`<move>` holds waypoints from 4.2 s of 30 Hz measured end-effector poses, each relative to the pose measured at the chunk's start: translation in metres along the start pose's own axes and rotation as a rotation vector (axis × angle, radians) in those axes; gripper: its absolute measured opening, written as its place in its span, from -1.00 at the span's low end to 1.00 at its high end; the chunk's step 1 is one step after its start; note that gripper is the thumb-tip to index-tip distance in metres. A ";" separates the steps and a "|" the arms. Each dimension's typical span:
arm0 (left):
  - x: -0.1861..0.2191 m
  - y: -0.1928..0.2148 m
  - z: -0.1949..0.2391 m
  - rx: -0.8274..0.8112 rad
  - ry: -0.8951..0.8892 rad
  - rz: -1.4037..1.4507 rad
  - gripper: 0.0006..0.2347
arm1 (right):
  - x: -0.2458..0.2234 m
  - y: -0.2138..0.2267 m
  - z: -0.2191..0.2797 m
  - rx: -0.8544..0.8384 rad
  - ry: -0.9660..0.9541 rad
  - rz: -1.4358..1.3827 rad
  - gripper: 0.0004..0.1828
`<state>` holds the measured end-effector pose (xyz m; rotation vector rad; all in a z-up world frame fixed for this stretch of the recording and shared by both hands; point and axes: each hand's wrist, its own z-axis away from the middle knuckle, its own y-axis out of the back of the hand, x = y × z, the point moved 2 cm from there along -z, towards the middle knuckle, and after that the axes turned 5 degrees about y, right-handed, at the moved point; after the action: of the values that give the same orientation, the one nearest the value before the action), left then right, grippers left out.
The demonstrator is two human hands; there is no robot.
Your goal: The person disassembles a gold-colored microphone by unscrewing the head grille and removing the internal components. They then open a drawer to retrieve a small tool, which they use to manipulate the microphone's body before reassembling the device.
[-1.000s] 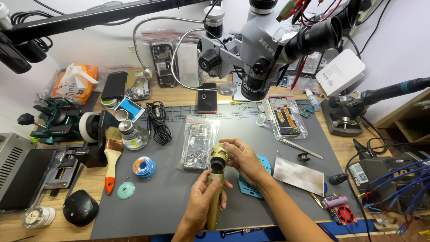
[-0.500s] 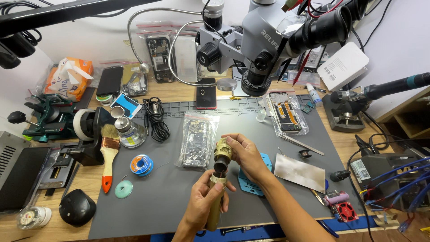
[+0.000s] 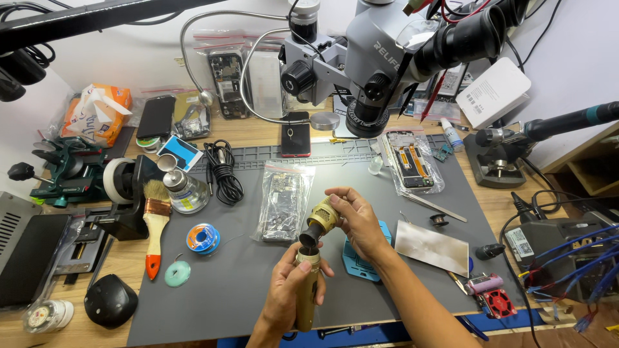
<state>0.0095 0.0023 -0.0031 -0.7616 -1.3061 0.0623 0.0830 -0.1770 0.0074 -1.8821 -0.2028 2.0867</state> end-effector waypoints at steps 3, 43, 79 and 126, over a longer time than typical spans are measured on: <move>-0.003 0.002 -0.001 -0.017 -0.024 0.018 -0.61 | 0.004 0.001 -0.004 0.038 0.003 0.004 -0.72; 0.051 -0.021 0.026 -0.096 -0.571 -0.692 -0.55 | -0.046 0.001 0.113 -0.414 0.556 0.071 -0.59; -0.022 0.043 -0.013 0.250 -0.143 1.330 -0.68 | 0.002 -0.038 0.129 -0.156 0.498 0.663 -0.44; 0.004 0.021 0.032 0.506 -0.094 0.668 -0.72 | -0.003 -0.028 0.093 0.225 0.421 0.168 -0.56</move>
<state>-0.0102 0.0352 -0.0086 -0.7264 -1.0081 0.9374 -0.0046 -0.1410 0.0300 -2.1959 0.2845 1.6683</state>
